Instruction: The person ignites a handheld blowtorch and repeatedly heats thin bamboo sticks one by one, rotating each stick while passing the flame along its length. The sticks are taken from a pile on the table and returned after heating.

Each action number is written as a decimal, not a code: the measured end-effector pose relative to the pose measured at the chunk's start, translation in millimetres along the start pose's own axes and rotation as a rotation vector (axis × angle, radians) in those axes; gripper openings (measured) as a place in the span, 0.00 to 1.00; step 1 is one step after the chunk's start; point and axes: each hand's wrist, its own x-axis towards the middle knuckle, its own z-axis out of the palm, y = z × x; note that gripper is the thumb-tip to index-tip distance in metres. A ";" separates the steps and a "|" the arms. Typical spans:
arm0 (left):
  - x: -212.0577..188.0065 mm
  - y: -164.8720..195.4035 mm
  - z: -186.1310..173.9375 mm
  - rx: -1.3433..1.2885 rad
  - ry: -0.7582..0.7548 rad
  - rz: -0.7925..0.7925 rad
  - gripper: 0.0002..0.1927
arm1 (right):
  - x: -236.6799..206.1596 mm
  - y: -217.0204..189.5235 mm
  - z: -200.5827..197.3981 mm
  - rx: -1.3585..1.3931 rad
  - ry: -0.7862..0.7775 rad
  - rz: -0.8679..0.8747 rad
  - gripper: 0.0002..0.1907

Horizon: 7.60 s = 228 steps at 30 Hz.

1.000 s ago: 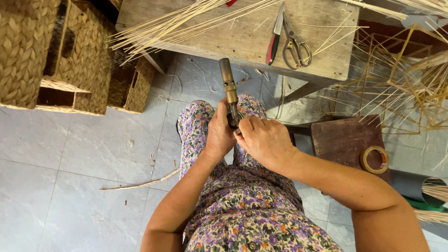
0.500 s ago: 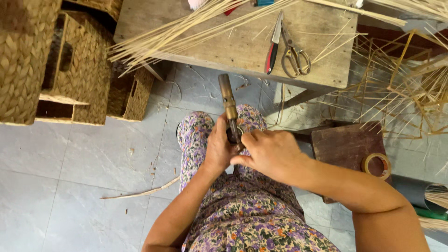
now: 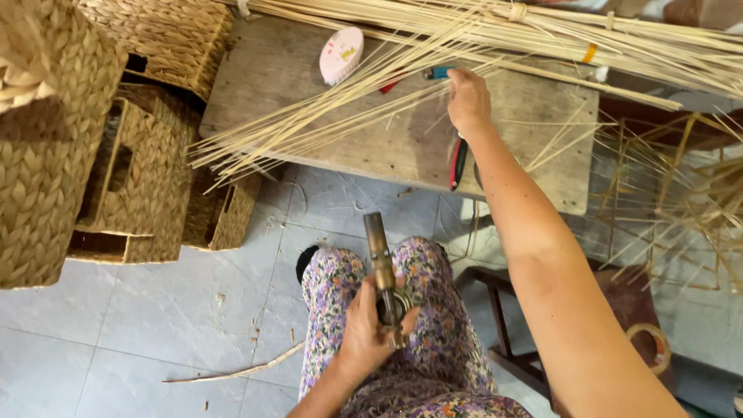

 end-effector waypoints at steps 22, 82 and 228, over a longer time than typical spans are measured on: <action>5.4 -10.5 -0.1 -0.061 -0.095 -0.017 0.29 | 26.5 15.9 18.2 -0.066 -0.035 -0.054 0.14; -29.0 6.9 -5.2 -0.057 -0.097 0.044 0.33 | -186.5 -160.7 -76.0 1.402 -0.679 0.732 0.18; -14.1 5.5 -3.3 -0.107 -0.065 -0.022 0.40 | -308.6 -219.7 -191.7 0.631 -0.072 -0.292 0.21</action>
